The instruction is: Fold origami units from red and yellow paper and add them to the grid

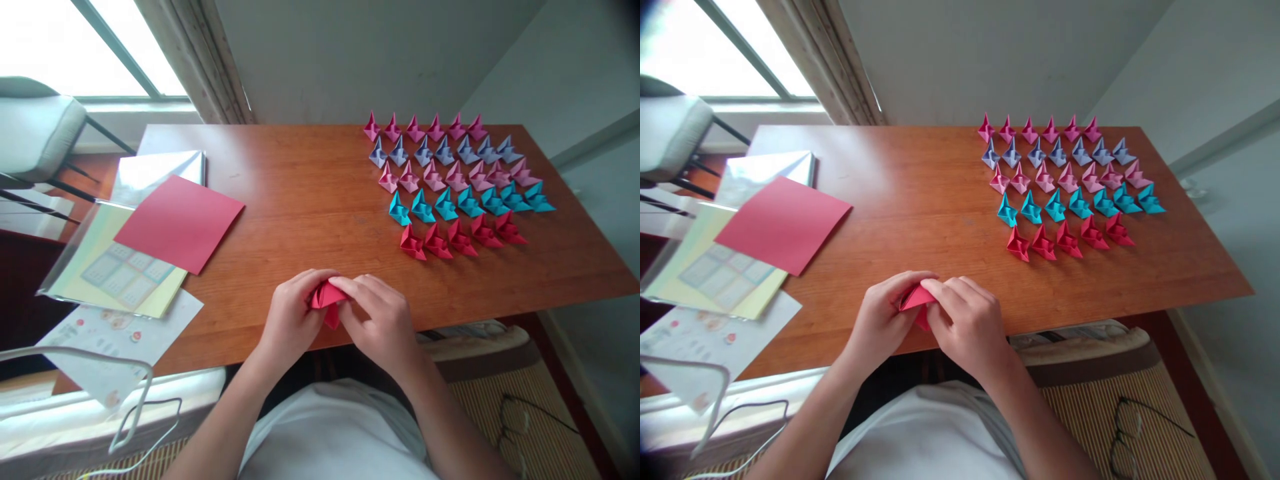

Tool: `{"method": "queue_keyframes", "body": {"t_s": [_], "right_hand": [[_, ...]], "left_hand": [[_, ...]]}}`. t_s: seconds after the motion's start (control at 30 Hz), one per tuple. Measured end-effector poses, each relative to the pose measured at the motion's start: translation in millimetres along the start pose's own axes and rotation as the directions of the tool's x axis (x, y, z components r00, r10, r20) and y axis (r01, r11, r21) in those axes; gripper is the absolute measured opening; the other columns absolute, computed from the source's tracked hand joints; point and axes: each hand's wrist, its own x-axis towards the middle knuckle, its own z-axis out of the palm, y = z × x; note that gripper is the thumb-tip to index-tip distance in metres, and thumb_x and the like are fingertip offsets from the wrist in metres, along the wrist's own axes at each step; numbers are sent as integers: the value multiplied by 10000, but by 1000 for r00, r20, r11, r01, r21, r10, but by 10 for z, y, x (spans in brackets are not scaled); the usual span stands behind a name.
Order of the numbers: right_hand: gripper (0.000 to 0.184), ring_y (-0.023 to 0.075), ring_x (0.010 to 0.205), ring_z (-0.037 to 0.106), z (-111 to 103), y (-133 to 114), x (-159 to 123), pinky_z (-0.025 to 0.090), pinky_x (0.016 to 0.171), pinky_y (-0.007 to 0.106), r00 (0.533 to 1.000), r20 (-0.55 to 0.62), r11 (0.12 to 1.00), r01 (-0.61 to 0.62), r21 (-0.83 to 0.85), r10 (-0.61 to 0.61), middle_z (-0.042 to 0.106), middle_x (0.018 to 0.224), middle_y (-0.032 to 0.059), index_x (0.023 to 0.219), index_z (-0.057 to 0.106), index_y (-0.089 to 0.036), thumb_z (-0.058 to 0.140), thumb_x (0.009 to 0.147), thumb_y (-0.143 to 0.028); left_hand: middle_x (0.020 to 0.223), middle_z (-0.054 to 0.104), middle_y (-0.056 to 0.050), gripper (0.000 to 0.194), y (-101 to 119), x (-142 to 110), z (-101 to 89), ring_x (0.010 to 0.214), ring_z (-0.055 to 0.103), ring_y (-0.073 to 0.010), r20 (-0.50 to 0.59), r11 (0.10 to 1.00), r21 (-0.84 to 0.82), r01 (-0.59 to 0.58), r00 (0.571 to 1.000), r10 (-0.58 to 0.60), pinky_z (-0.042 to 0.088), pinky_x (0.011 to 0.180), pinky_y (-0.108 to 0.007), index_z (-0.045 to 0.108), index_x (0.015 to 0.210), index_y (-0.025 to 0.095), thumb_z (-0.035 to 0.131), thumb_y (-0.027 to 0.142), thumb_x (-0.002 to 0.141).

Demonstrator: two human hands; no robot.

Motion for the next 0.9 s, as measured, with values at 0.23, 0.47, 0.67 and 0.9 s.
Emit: {"method": "queue_keyframes", "body": {"t_s": [0.23,0.47,0.67,0.9], "right_hand": [[236,204,849,711,-62,39,8,548,785,334,992,25,986,-126,113,123,770,946,47,1079,718,-243,547,945,-151],[235,209,922,736,-36,35,23,565,813,329,985,-22,978,-165,129,170,783,1011,50,1067,709,-246,542,939,-141],[233,203,917,741,-29,28,26,576,785,316,984,-48,979,-164,118,170,786,1034,50,1067,713,-234,545,939,-136],[226,198,989,739,-44,50,11,567,861,296,985,-52,977,-156,147,166,783,1072,62,1113,716,-212,542,977,-166]], "left_hand": [[986,753,-30,604,-8,-77,-97,789,712,-160,172,998,47,42,984,-50,541,765,-269,427,1502,203,547,212,910],[880,764,-39,490,89,-200,-56,699,706,-175,-59,867,496,-52,994,93,483,639,-252,565,1386,195,591,349,922],[796,769,-24,443,75,-223,-2,623,697,-151,-185,769,629,-113,939,290,462,601,-235,615,1355,188,630,283,923],[1094,783,-69,357,21,-180,-15,908,752,-169,-59,973,188,-136,987,149,561,757,-212,688,1267,182,532,155,947]]}}
